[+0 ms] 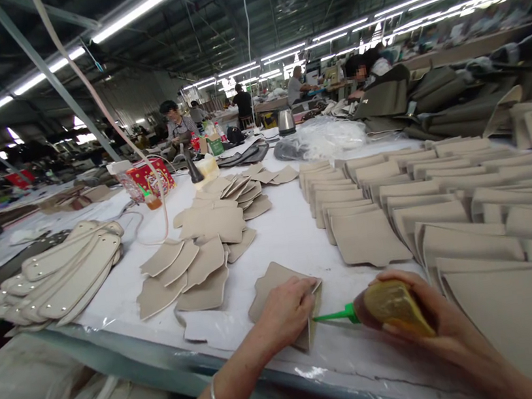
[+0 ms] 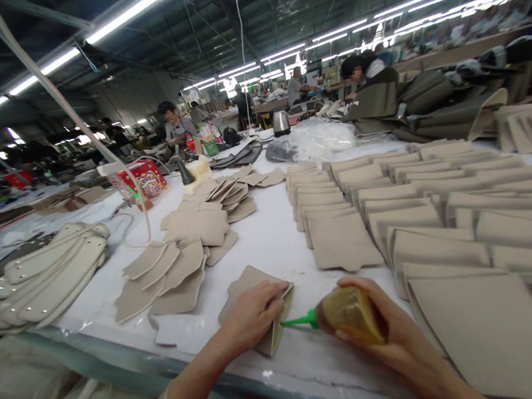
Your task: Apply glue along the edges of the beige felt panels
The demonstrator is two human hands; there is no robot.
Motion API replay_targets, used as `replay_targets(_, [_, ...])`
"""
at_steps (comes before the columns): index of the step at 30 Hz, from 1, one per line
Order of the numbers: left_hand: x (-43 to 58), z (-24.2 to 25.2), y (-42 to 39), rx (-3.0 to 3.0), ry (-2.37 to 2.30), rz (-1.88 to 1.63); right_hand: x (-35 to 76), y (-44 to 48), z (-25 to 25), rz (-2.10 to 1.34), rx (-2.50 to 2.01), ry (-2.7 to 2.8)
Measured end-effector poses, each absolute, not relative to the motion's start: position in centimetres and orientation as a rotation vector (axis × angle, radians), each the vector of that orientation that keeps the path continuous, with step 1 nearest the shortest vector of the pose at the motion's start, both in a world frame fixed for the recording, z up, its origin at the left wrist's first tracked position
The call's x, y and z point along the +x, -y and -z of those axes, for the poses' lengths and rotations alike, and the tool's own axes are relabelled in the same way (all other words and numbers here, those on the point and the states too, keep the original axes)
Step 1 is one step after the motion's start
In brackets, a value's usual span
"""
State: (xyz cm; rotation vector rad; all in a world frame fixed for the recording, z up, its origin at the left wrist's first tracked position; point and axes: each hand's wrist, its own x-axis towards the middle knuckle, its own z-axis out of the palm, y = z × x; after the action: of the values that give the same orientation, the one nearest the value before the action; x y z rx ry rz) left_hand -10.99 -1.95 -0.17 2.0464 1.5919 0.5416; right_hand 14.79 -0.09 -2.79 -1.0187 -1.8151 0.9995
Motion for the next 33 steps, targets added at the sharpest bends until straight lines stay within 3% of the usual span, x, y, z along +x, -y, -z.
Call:
replay_targets(17, [-11.3, 0.6, 1.2, 2.025, -1.588, -0.534, 14.7, -1.5, 2.7, -0.743, -1.071, 1.791])
replay_targets(33, [-11.1, 0.6, 1.3, 1.997, -1.592, -0.550, 14.8, 0.3, 2.7, -0.989, -1.193, 1.716])
